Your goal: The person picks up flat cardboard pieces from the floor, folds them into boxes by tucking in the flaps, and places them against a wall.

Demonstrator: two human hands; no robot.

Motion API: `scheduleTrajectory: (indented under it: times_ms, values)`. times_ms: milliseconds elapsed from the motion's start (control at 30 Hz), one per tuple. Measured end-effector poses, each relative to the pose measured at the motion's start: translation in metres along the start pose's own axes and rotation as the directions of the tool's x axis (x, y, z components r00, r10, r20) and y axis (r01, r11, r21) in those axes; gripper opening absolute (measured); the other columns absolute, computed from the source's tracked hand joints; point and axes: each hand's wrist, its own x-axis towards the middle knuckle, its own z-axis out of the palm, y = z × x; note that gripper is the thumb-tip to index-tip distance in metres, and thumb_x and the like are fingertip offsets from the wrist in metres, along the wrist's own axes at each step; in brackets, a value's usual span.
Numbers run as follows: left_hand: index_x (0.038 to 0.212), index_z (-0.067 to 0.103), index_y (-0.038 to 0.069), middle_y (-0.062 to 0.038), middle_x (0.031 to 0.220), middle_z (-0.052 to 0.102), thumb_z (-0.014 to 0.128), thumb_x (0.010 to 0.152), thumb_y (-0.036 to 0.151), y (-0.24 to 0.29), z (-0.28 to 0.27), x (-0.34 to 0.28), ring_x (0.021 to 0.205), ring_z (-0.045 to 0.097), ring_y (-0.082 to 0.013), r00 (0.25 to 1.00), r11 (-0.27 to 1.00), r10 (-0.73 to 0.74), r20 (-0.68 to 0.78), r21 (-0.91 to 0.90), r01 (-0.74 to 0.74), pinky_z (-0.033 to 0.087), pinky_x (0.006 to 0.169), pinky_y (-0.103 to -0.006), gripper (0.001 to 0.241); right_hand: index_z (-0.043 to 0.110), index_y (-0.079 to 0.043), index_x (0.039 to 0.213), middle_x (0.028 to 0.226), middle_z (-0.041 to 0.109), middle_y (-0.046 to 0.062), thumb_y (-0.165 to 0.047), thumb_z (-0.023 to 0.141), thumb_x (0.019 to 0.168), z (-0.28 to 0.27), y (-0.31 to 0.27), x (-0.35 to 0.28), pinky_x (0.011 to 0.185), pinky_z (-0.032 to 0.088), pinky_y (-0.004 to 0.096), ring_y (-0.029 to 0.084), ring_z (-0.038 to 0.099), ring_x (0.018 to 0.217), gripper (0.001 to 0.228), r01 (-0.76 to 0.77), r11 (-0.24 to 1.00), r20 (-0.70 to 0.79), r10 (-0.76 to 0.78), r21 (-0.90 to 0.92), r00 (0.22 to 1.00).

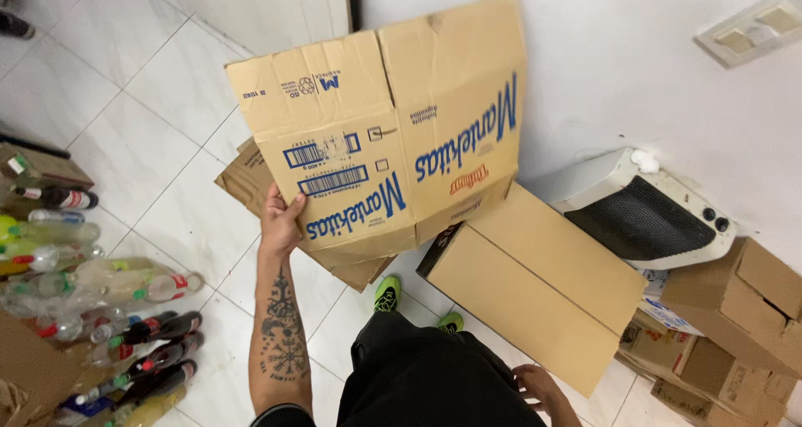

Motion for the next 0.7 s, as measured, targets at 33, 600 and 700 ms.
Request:
scheduleTrajectory:
  times_ms: [33,600,700]
  values:
    - [0.157,0.062,0.006,-0.019,0.152,0.078,0.081,0.106,0.006,0.0,-0.001,0.004,0.134,0.079,-0.0316,0.998,0.999,0.018,0.063,0.029,-0.019,0.071,0.114,-0.0507,0.054,0.085,-0.016,0.136,0.122,0.086,0.013,-0.027,0.061,0.11,-0.006,0.008,0.028,0.092,0.061,0.059,0.034,0.083,0.101,0.037,0.068,0.989,-0.045,-0.062,0.135,0.997]
    - [0.126,0.083,0.002,-0.017,0.104,0.088,0.09,0.091,-0.006,-0.131,0.278,0.004,0.093,0.085,-0.0281,0.762,0.932,-0.296,0.576,0.35,0.097,0.074,0.091,-0.0518,0.036,0.047,-0.012,0.181,0.159,0.069,0.019,-0.006,0.079,0.107,-0.244,0.02,0.0,0.126,0.056,0.064,0.04,0.065,0.149,0.08,0.904,-0.139,-0.823,-0.488,0.404,0.292]
    - [0.141,0.085,0.01,-0.01,0.126,0.088,0.092,0.097,0.0,-0.156,0.304,-0.005,0.111,0.072,-0.0235,0.746,0.741,-0.366,0.556,0.659,-0.127,0.052,0.104,-0.0423,0.045,0.062,-0.013,0.167,0.139,0.08,0.007,-0.01,0.091,0.095,-0.244,0.054,0.029,0.121,0.064,0.051,0.022,0.075,0.13,0.077,0.918,-0.226,-0.881,-0.425,0.327,0.209]
